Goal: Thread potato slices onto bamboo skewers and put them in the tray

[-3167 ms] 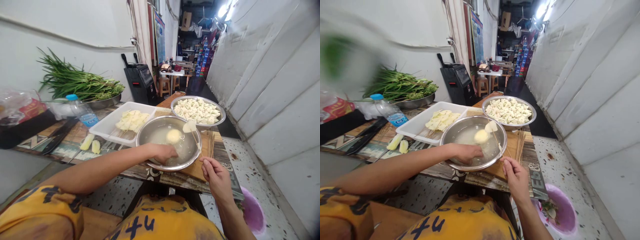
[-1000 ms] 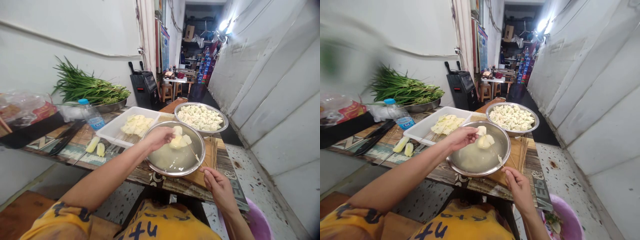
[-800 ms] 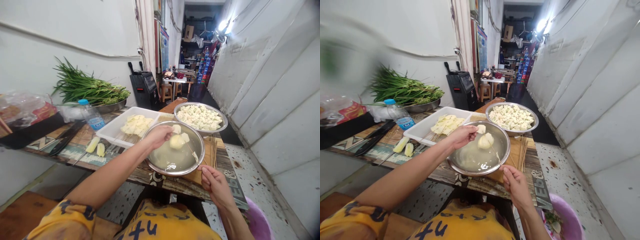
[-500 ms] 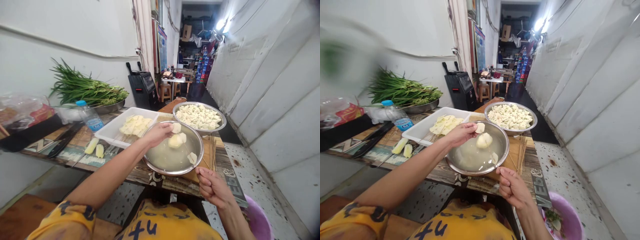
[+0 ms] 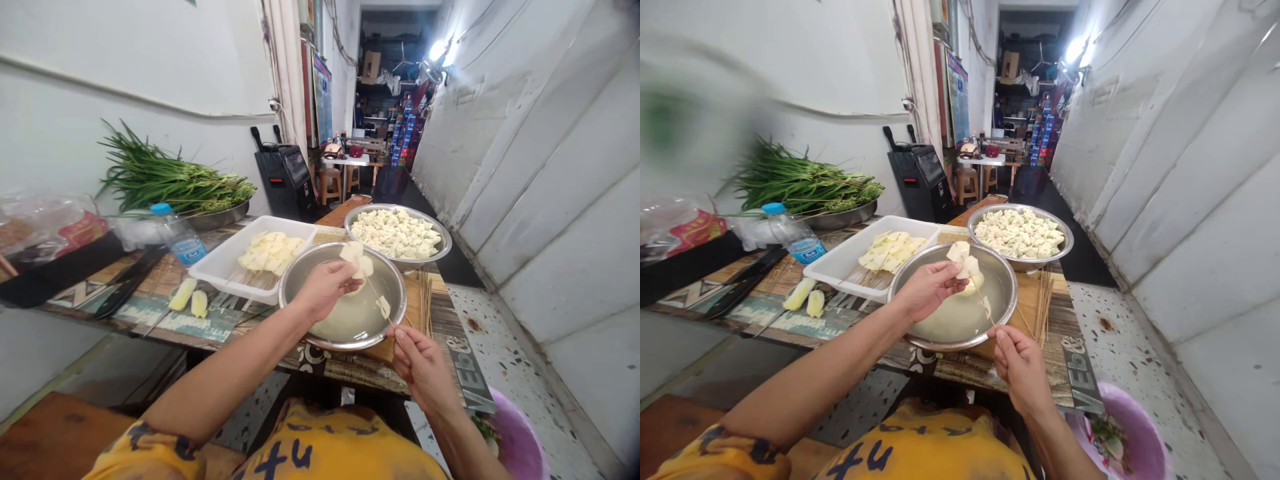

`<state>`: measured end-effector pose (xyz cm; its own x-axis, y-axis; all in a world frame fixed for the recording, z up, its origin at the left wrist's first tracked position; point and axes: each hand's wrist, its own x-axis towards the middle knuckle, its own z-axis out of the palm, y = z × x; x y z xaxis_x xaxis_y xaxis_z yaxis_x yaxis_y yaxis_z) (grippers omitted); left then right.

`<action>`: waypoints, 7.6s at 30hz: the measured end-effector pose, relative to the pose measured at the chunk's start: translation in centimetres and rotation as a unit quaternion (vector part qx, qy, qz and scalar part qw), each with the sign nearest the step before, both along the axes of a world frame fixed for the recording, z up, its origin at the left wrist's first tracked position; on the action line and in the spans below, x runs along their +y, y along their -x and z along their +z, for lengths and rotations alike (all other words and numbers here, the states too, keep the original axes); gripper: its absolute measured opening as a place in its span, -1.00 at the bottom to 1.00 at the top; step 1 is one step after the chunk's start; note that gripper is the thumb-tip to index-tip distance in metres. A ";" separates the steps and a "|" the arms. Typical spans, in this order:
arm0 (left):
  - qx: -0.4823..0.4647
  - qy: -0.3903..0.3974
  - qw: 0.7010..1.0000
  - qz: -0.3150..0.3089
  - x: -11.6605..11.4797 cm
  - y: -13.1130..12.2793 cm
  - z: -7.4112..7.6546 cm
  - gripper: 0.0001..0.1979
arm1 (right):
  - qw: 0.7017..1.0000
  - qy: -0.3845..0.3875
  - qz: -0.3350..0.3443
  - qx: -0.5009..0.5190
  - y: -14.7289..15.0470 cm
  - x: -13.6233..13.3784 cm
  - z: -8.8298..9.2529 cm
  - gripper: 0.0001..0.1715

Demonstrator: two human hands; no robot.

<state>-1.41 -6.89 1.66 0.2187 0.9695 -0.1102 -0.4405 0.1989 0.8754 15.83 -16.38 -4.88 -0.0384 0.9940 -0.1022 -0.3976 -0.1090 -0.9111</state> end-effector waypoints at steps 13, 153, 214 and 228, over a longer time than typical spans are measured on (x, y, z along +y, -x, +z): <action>0.175 -0.090 0.971 -0.139 -0.8 0.6 -0.4 -0.77 | 0.958 0.111 0.188 0.186 -1.1 -0.3 0.6 -0.81; 0.173 -0.154 0.965 0.125 1.6 1.9 0.1 -0.79 | 0.997 0.053 0.051 -0.025 -1.5 -2.3 0.3 -0.64; 0.051 -0.017 0.997 0.053 1.4 2.1 1.5 -0.91 | 0.992 0.028 0.121 0.013 -3.6 -0.9 -0.2 -0.73; 0.211 -0.178 0.945 0.174 1.5 2.8 1.9 -0.80 | 0.995 0.019 0.093 -0.004 -4.0 -1.4 0.1 -0.72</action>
